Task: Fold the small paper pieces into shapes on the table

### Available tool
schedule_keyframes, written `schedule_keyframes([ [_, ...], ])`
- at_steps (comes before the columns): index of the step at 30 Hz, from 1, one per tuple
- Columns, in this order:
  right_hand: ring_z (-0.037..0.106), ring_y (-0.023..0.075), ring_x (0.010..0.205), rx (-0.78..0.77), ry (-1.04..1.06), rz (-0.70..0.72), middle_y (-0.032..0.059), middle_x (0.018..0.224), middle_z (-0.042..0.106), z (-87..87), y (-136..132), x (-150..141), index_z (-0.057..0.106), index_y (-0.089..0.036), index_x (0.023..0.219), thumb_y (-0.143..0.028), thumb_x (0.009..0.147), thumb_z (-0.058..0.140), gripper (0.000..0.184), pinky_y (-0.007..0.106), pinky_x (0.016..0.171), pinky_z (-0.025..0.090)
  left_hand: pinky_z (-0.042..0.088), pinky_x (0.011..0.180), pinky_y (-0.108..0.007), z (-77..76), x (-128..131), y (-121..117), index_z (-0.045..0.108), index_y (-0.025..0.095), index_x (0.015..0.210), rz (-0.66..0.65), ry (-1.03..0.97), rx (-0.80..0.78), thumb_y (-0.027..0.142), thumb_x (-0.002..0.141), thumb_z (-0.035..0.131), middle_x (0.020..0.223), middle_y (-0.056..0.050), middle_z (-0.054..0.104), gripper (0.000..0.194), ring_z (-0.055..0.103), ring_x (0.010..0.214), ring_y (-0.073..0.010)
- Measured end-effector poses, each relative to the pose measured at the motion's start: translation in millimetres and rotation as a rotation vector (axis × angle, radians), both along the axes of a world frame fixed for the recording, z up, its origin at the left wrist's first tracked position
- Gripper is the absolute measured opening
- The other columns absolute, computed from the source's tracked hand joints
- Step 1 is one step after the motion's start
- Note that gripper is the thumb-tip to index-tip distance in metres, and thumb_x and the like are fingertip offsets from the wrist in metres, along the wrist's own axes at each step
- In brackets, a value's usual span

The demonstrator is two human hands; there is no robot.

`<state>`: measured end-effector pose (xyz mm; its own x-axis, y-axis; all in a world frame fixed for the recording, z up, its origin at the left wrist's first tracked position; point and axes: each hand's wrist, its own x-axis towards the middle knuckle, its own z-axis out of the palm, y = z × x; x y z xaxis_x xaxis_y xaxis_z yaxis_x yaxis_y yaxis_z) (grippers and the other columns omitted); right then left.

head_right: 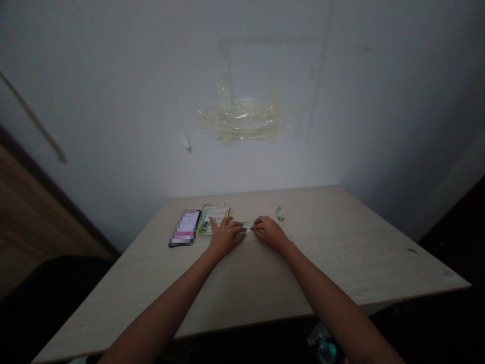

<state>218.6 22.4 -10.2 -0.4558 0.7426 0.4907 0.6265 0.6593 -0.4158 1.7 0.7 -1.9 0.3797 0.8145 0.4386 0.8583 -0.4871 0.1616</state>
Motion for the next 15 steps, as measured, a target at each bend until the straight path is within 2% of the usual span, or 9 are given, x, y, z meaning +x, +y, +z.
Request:
schedule_keyframes([
  [7, 0.058, 0.0192, 0.096, 0.022, -0.019, 0.012, 0.0068, 0.101, 0.068, -5.1, 4.9, 1.3, 0.075, -0.023, 0.098, -0.017, 0.085, 0.062, 0.020, 0.033, 0.089, 0.046, -0.019, 0.100, -0.077, -0.4, 0.2, 1.2, 0.069, 0.042, 0.103, 0.004, -0.009, -0.028, 0.044, 0.087, 0.058, 0.118, 0.004, 0.069, 0.020, 0.040, 0.131, -0.0305],
  [15, 0.059, 0.0196, 0.095, 0.032, -0.049, -0.002, 0.0073, 0.100, 0.068, -2.9, 4.6, -0.2, 0.075, -0.023, 0.099, -0.019, 0.087, 0.061, 0.019, 0.033, 0.087, 0.046, -0.018, 0.099, -0.078, -2.1, 0.4, 2.8, 0.069, 0.042, 0.103, 0.008, -0.015, -0.042, 0.045, 0.087, 0.058, 0.118, 0.004, 0.068, 0.019, 0.039, 0.132, -0.0313],
])
